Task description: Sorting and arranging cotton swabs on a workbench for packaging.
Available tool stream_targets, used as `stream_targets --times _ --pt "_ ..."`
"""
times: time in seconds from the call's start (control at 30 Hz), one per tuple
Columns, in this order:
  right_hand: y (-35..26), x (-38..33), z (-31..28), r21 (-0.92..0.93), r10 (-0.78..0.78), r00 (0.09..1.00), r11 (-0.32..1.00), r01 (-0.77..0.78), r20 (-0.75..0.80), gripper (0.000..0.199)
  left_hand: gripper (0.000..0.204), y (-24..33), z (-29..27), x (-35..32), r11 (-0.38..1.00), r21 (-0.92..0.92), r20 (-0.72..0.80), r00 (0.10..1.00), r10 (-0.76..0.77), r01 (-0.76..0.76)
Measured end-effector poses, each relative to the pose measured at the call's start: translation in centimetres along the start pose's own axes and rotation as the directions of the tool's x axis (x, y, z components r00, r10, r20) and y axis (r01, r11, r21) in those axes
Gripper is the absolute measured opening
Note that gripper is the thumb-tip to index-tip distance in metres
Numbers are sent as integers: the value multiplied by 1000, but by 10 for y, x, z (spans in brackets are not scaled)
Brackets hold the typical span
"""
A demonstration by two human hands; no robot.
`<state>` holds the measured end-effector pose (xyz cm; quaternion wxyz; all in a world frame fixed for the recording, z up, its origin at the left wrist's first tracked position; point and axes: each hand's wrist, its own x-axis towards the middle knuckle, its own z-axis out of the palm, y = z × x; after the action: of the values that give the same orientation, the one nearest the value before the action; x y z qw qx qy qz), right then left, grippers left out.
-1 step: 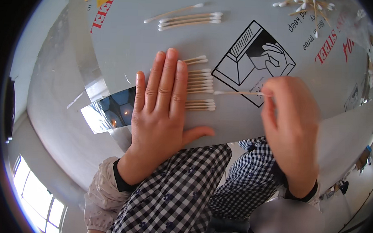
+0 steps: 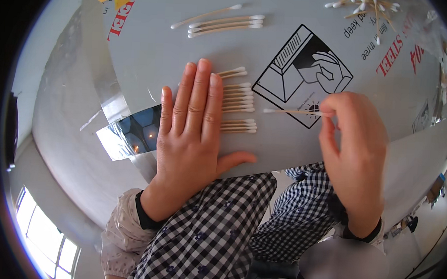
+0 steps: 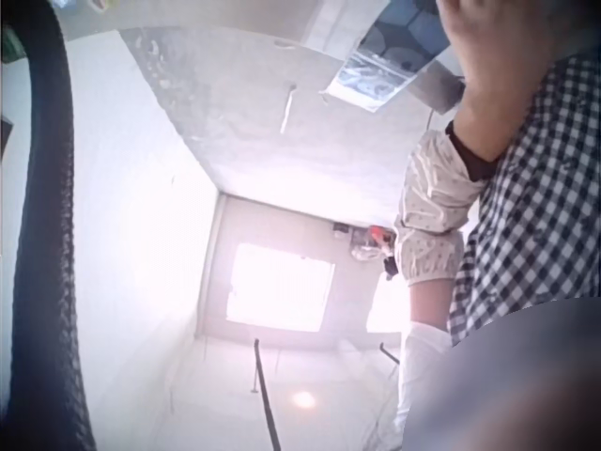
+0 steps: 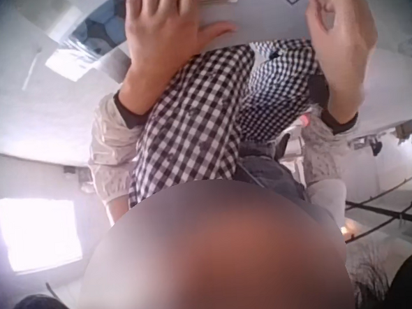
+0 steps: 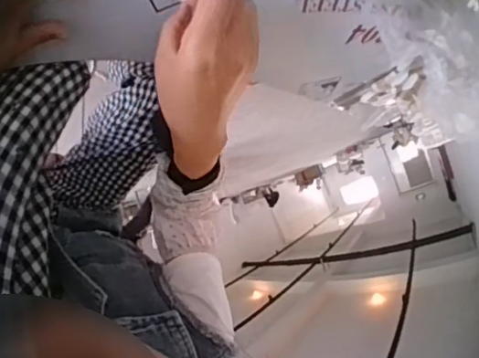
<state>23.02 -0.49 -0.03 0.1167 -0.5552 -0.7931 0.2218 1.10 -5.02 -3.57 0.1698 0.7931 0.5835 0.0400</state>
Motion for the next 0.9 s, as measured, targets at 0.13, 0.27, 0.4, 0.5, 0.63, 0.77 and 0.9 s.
stream_targets --times 0.13,0.27,0.4,0.5,0.63,0.77,0.9 --pt "0 1 -3 13 -14 999 1000 14 -53 29 97 -3 -2 0 999 -41 -5 1000 13 -13" --pt "-2 1 9 131 -38 999 991 36 11 30 99 -3 -3 0 997 -78 -5 1000 2 -2" --pt "-9 -1 10 254 90 993 961 -108 81 24 98 -3 -3 0 998 -61 -1 1000 12 -12" --pt "-10 -9 3 576 223 960 768 -281 172 11 98 -3 -2 0 1000 -18 -11 1000 6 -6" --pt "-4 -15 -2 877 266 881 182 -445 392 7 113 -4 1 -3 997 -62 -2 999 53 -53" --pt "-2 -17 1 894 282 880 131 -429 382 12 98 0 -3 0 1000 3 -7 1000 6 -6" --pt "-3 -19 3 902 307 876 104 -420 373 14 96 0 -3 -1 1000 -16 8 1000 9 -9"
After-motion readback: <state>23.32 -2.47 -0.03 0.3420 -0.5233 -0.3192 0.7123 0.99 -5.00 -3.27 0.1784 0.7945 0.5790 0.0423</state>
